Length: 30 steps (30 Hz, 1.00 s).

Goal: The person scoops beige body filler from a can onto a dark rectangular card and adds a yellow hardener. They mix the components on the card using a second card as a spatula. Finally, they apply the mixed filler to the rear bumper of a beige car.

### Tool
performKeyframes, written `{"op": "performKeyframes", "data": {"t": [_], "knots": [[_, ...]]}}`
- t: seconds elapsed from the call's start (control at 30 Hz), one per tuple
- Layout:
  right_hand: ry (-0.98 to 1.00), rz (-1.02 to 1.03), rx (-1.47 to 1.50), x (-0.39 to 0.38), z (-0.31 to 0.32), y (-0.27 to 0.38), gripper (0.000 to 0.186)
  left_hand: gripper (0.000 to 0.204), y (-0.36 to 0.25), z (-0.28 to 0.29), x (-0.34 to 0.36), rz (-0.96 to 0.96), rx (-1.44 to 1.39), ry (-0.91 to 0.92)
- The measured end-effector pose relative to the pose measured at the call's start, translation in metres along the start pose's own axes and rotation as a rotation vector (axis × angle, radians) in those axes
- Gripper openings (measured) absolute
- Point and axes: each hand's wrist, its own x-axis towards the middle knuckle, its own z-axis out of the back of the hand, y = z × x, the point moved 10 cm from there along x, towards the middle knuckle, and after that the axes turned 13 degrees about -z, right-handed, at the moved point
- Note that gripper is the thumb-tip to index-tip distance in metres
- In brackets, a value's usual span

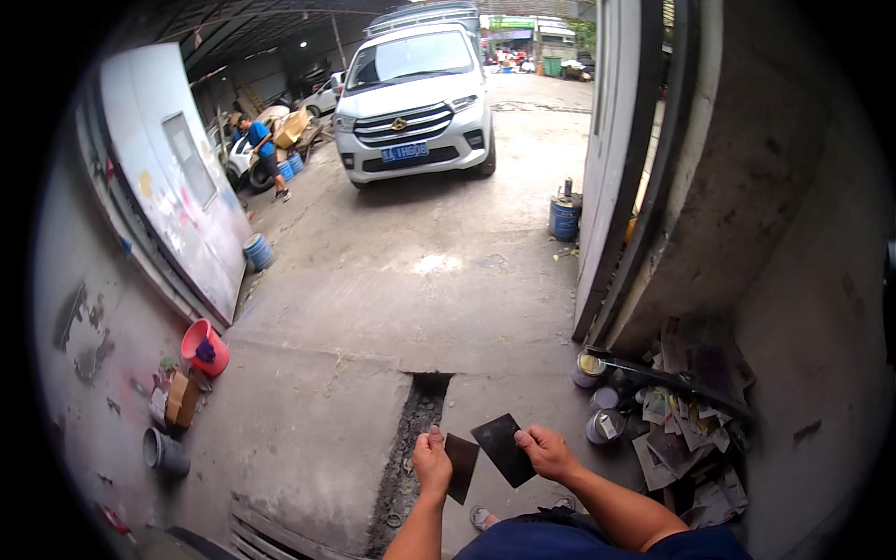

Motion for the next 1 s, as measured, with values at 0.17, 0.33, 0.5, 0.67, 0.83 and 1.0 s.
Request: {"op": "performKeyframes", "data": {"t": [0.17, 0.33, 0.5, 0.67, 0.83, 1.0], "knots": [[0.008, -0.002, 0.368, -0.010, 0.066, -0.057, 0.032, 0.052, -0.004, -0.124, -0.046, 0.714, -0.706, 0.512], [0.048, -0.143, 0.391, -0.018, 0.126, -0.097, 0.049, 0.043, -0.071, -0.210, -0.071, 0.750, -1.128, 0.635], [0.224, 0.118, 0.102, -0.068, 0.151, -0.041, 0.063, 0.050, -0.139, -0.260, -0.093, 0.731, -1.233, 0.587], [0.209, 0.086, -0.065, -0.074, 0.163, -0.052, 0.066, 0.049, -0.160, -0.312, -0.122, 0.667, -1.199, 0.844], [-0.004, 0.035, 0.115, -0.031, 0.225, -0.077, 0.062, 0.048, -0.169, -0.334, -0.131, 0.538, -0.870, 0.852], [0.033, 0.089, 0.089, -0.030, 0.227, -0.074, 0.060, 0.058, -0.158, -0.339, -0.095, 0.365, -0.575, 0.696]]}}
